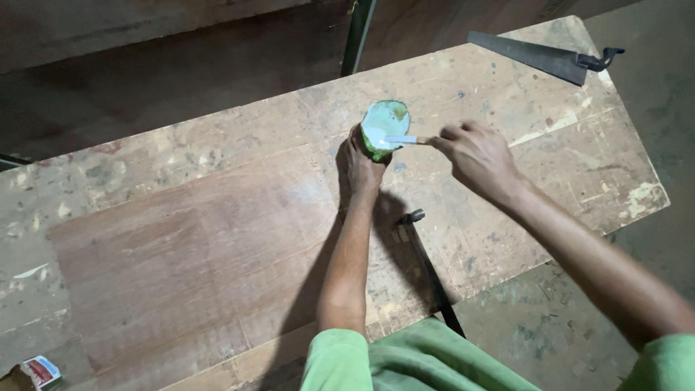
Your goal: The person applies adhesive from a container onto a wooden strip using a small brush and then hammers a thin wooden board onto the strip on a workbench.
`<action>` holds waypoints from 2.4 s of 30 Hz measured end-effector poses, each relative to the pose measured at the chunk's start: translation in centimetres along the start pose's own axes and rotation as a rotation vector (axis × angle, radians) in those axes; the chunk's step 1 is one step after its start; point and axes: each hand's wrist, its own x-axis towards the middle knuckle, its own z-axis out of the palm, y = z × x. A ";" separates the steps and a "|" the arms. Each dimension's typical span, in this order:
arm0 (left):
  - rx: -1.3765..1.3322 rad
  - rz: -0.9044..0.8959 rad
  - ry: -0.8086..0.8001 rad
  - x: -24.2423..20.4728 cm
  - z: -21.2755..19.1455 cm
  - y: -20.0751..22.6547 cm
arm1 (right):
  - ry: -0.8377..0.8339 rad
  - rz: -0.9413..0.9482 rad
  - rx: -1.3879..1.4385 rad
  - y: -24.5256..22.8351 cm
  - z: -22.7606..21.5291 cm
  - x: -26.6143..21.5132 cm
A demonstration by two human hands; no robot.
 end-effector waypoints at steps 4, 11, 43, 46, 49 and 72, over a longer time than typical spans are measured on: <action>-0.045 -0.102 -0.061 -0.2 -0.1 0.2 | -0.098 -0.182 -0.275 -0.6 -1.2 3.8; -0.128 0.083 0.027 -0.4 -0.4 0.5 | -0.224 -0.298 -0.392 -1.1 -3.0 6.6; -0.078 0.100 0.055 -1.4 -2.4 3.3 | -0.396 -0.491 -0.580 -1.9 -3.3 10.2; -0.087 0.102 0.081 -1.5 -1.8 2.9 | -0.425 -0.511 -0.602 -2.2 -3.5 10.3; -0.054 0.133 0.056 -1.6 -1.0 2.1 | -0.404 -0.537 -0.645 -2.6 -3.9 10.1; 0.034 0.290 0.106 -2.7 0.4 0.9 | -0.356 -0.416 -0.424 1.3 -2.0 6.1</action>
